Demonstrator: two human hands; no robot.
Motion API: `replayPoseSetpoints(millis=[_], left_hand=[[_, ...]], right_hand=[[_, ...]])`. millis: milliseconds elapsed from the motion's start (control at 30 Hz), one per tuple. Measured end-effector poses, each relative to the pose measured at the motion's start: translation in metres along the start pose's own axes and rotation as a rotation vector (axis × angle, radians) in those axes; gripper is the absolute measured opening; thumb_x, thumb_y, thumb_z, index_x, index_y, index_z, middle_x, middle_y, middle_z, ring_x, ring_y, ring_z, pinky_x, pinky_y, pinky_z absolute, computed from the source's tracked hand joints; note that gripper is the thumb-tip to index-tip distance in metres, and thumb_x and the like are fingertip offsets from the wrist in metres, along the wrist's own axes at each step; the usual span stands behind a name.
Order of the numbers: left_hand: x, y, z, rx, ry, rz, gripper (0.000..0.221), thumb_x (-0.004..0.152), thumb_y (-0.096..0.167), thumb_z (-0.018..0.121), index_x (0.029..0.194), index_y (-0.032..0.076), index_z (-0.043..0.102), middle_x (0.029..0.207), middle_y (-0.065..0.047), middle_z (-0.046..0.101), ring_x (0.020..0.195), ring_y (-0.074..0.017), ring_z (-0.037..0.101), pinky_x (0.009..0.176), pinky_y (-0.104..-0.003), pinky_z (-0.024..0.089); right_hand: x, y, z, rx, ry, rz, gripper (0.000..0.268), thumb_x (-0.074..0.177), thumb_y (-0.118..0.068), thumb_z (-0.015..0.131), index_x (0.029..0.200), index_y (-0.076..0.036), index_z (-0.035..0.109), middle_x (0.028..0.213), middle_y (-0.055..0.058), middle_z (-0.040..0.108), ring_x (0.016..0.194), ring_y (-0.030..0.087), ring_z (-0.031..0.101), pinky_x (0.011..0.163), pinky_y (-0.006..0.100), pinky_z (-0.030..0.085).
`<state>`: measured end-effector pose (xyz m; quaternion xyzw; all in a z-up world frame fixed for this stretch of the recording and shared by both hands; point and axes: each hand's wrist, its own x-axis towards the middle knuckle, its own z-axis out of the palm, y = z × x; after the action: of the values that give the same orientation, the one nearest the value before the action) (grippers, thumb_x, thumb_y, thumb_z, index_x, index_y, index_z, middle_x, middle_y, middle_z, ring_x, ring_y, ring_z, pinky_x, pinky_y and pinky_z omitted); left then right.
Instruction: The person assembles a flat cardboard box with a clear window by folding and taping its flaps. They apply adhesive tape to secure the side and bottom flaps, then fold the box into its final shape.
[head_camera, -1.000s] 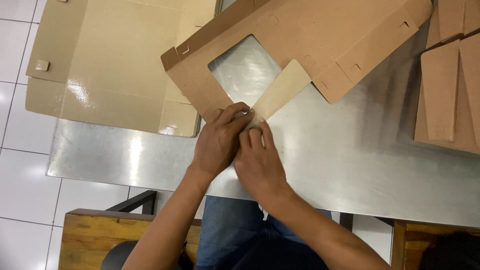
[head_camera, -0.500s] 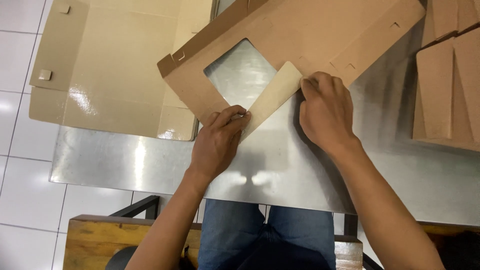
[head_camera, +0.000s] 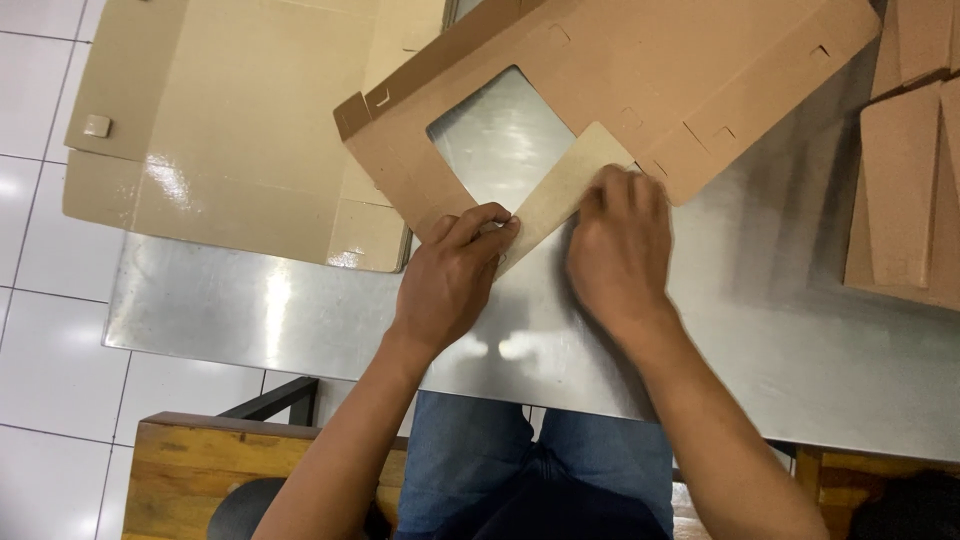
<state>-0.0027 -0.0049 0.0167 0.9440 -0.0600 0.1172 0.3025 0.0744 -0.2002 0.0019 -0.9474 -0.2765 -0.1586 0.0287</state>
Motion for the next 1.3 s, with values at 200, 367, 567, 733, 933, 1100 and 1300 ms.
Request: replayPoseSetpoints(millis=[200, 367, 567, 733, 933, 1100, 1300], left_hand=[[-0.001, -0.005, 0.006, 0.000, 0.035, 0.044, 0.025, 0.095, 0.004, 0.067, 0.115, 0.014, 0.078, 0.119, 0.001, 0.069, 0.096, -0.0207, 0.066, 0.083, -0.031, 0.059], [-0.003, -0.004, 0.001, -0.012, 0.040, 0.064, 0.019, 0.096, 0.007, 0.067, 0.111, 0.013, 0.078, 0.117, 0.001, 0.069, 0.094, -0.0203, 0.067, 0.082, -0.032, 0.058], [0.000, -0.001, -0.005, -0.027, -0.004, 0.029, 0.023, 0.094, 0.002, 0.066, 0.112, 0.011, 0.078, 0.119, -0.002, 0.069, 0.098, -0.0234, 0.066, 0.082, -0.034, 0.057], [-0.002, -0.002, 0.000, -0.019, -0.010, 0.028, 0.025, 0.091, -0.001, 0.069, 0.113, 0.009, 0.078, 0.120, -0.003, 0.069, 0.099, -0.0244, 0.067, 0.083, -0.034, 0.057], [-0.012, -0.008, 0.012, 0.104, 0.036, 0.150, 0.040, 0.091, 0.031, 0.075, 0.124, 0.009, 0.072, 0.125, -0.003, 0.065, 0.104, -0.0226, 0.065, 0.091, -0.033, 0.051], [-0.036, 0.020, 0.011, 0.275, 0.299, -0.164, 0.073, 0.083, 0.040, 0.084, 0.141, 0.010, 0.051, 0.139, -0.015, 0.045, 0.115, -0.0376, 0.050, 0.095, -0.049, 0.043], [-0.044, 0.056, 0.011, 0.187, 0.093, -0.590, 0.092, 0.083, 0.044, 0.082, 0.154, 0.008, 0.037, 0.127, -0.021, 0.049, 0.113, -0.0439, 0.052, 0.093, -0.052, 0.037]], right_hand=[[-0.024, -0.059, -0.010, 0.156, 0.017, -0.106, 0.018, 0.086, 0.001, 0.058, 0.099, 0.008, 0.068, 0.102, 0.018, 0.057, 0.102, 0.038, 0.054, 0.106, 0.057, 0.040], [-0.039, -0.095, -0.035, 0.256, 0.000, -0.149, 0.015, 0.087, 0.006, 0.056, 0.094, 0.009, 0.069, 0.103, 0.019, 0.057, 0.103, 0.036, 0.054, 0.105, 0.059, 0.041], [-0.038, -0.037, -0.021, 0.485, 0.035, -0.250, 0.026, 0.085, 0.001, 0.059, 0.105, -0.004, 0.074, 0.114, 0.018, 0.061, 0.107, 0.042, 0.057, 0.097, 0.056, 0.044], [-0.009, 0.042, -0.017, 0.325, 0.085, -0.145, 0.041, 0.079, 0.003, 0.067, 0.119, -0.003, 0.074, 0.120, 0.021, 0.064, 0.113, 0.044, 0.060, 0.098, 0.054, 0.046], [0.008, 0.093, -0.034, 0.340, -0.151, 0.151, 0.042, 0.096, -0.010, 0.065, 0.136, 0.005, 0.067, 0.140, 0.030, 0.053, 0.135, 0.050, 0.045, 0.109, 0.058, 0.037], [-0.003, 0.110, -0.027, 0.424, -0.201, 0.322, 0.055, 0.106, -0.023, 0.059, 0.151, 0.009, 0.051, 0.151, 0.036, 0.039, 0.143, 0.055, 0.030, 0.117, 0.064, 0.018], [-0.013, 0.110, -0.014, 0.382, -0.203, 0.313, 0.057, 0.111, -0.032, 0.050, 0.156, 0.002, 0.046, 0.157, 0.030, 0.036, 0.148, 0.046, 0.023, 0.122, 0.060, 0.007]])
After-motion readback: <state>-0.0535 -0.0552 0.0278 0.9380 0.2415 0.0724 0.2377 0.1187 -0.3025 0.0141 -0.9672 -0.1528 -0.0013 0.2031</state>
